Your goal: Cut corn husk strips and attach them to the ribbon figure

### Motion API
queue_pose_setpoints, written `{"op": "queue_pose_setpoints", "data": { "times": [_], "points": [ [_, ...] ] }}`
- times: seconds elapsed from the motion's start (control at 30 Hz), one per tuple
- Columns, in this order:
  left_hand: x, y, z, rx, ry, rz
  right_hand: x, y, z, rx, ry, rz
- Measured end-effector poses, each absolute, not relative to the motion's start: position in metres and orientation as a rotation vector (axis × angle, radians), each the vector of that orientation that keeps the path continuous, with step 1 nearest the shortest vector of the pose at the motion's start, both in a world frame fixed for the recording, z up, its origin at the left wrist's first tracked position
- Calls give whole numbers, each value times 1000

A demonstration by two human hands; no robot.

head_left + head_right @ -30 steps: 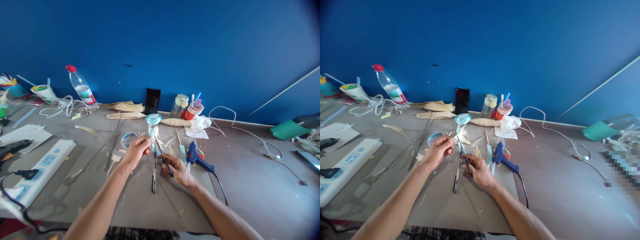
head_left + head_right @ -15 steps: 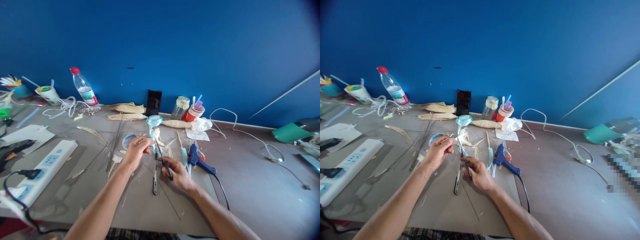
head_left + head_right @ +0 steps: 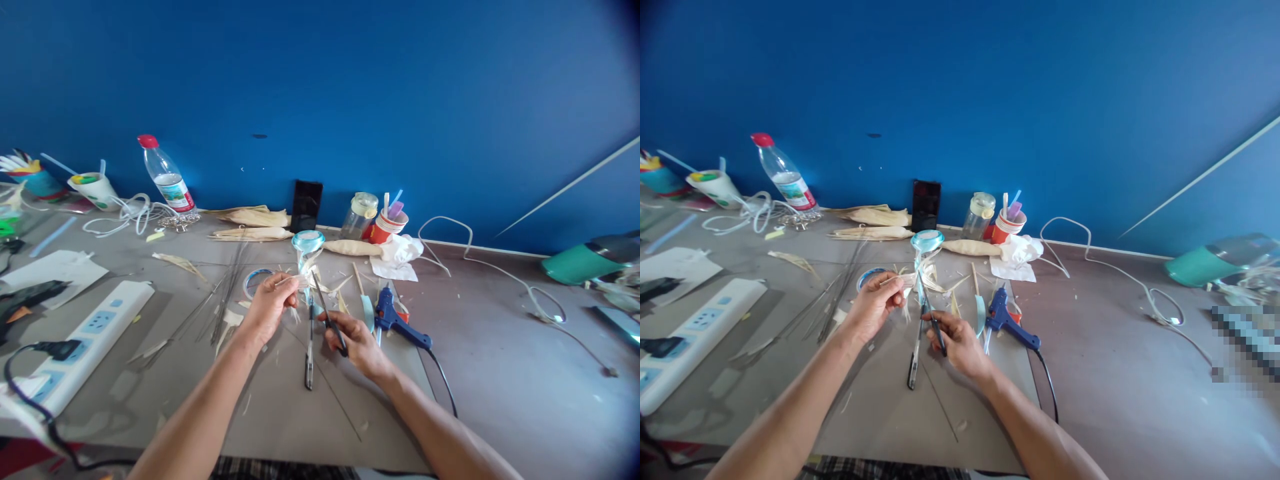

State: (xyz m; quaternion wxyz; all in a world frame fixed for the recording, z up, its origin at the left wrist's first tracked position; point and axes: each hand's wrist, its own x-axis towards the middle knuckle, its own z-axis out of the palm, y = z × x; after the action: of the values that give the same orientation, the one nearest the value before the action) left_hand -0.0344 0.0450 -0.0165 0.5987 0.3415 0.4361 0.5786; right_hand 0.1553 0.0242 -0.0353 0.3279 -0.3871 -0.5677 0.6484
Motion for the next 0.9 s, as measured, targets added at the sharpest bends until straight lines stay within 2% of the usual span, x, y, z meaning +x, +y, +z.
{"op": "queue_pose_setpoints", "data": {
  "times": [0.17, 0.33, 0.57, 0.7, 0.9],
  "points": [
    [-38, 46, -17, 811, 1028, 1281, 165, 25, -35, -859, -1494, 1708],
    [-42, 45, -14, 928, 1100, 1215, 170, 30, -33, -889, -1460, 1660],
    [-36, 40, -15, 1244, 1159, 914, 165, 34, -35, -916, -1250, 1450],
    [-29, 36, -18, 1390, 1127, 764, 159, 31, -36, -1039, -1310, 1387],
    [-25, 33, -17, 1318, 1066, 791, 154, 29, -40, -1130, -1376, 1382]
  ]
}}
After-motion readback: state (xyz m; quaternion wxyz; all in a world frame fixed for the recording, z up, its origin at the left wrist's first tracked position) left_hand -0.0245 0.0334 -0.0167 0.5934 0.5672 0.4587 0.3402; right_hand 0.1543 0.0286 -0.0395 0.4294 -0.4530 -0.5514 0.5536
